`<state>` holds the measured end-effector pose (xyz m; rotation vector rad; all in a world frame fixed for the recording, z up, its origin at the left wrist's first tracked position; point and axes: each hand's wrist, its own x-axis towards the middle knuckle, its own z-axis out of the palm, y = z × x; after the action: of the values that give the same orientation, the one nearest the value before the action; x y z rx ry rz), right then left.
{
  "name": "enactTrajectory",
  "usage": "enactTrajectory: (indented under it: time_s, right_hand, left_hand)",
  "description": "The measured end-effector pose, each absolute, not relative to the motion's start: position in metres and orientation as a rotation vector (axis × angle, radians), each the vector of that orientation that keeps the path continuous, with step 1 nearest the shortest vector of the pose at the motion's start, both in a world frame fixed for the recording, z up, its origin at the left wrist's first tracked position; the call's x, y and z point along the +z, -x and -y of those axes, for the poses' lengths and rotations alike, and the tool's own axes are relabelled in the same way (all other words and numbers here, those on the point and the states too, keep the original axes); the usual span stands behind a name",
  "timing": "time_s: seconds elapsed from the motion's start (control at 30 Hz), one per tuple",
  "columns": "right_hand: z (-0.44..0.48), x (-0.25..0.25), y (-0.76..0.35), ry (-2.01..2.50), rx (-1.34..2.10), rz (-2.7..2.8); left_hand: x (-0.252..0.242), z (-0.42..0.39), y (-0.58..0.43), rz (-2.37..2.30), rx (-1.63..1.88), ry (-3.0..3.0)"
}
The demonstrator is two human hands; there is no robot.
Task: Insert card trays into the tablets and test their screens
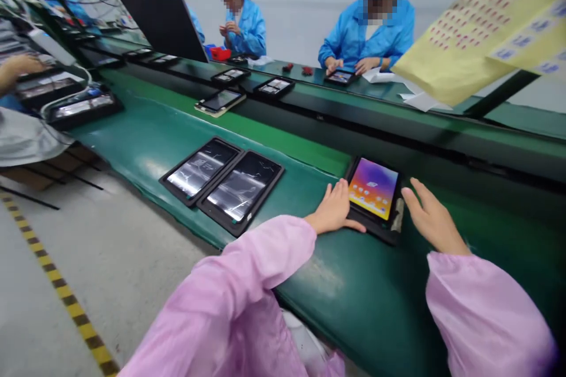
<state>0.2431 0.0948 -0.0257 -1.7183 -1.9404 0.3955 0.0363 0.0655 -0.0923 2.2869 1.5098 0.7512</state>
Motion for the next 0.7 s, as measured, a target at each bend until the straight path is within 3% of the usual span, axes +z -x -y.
enactTrajectory:
  time_s: [0.2,0.37,0.57,0.7]
  right_hand:
    - [-0.046,-0.019,-0.229,1.659,0.322,1.806]
    - [-0.015,-0.021,-0.212,1.644,0.277,1.69]
    - [0.036,-0.062,-0.158,1.536,0.409,1.806]
    - [0.071,-0.082,-0.055,1.42,0.515,2.001]
  left_hand:
    - [-0.073,-0.177,-0.085,-1.695,0.726,-2.15]
    - [-0.032,-0.182,-0.098,-1.826,0.694,-2.154]
    - [0.026,-0.115,0.064,-2.057,0.543,-2.353]
    - [0.01,-0.025,0.206,-2.448,0.386,-2.127]
